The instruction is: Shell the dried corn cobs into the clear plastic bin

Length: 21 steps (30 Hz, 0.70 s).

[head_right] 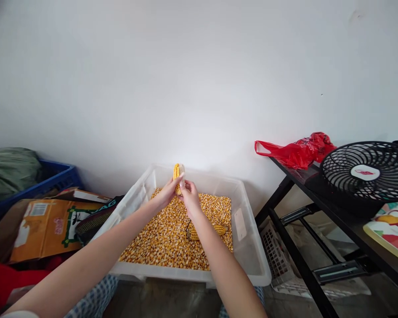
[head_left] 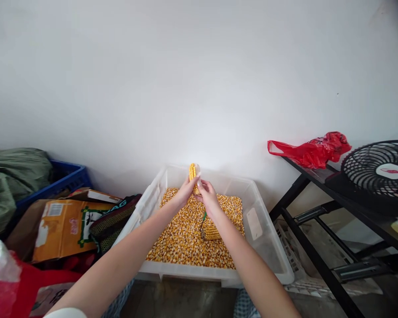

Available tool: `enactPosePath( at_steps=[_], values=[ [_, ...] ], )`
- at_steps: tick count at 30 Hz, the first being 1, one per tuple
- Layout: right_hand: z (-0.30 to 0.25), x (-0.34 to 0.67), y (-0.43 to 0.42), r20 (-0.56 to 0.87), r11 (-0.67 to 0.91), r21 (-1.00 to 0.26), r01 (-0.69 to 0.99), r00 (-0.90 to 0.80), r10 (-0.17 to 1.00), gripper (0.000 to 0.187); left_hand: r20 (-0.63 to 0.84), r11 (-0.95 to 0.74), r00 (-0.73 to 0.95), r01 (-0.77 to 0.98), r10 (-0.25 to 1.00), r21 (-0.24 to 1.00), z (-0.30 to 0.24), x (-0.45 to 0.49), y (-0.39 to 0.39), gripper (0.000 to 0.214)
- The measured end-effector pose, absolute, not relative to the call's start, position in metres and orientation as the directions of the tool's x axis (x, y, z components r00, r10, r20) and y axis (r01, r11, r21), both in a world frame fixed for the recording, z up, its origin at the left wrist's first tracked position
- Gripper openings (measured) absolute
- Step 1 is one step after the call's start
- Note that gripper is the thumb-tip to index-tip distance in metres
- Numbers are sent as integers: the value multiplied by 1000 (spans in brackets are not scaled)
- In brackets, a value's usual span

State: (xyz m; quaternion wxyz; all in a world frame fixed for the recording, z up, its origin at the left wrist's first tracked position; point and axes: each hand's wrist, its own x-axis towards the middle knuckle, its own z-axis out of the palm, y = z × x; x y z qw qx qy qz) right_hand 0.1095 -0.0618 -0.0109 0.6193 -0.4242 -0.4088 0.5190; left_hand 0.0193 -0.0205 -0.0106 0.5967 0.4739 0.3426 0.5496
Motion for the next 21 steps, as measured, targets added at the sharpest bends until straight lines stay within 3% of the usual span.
enactPosePath(
  at_steps=[3,6,9,13,18,21],
  values=[
    [-6,127,-54,132,160,-980,-116,223,966,34,98,-17,221,-342,970,940,-9,21,-26,54],
    [2,144,-47,201,258,-964,-62,463,863,41,116,-66,214,-226,970,972,-4,19,-33,57],
    [10,156,-45,126,310,-913,-266,539,833,38,246,-245,294,-43,924,969,-5,23,-39,61],
    [16,164,-46,-94,156,-766,-623,349,932,42,367,-478,380,254,849,841,-20,36,-46,58],
    [11,166,-45,-210,128,-703,-699,376,902,46,337,-533,417,589,844,607,-27,48,-59,36],
    [9,163,-45,-143,225,-734,-640,471,870,48,272,-490,414,646,869,585,-23,52,-69,38]
  ],
)
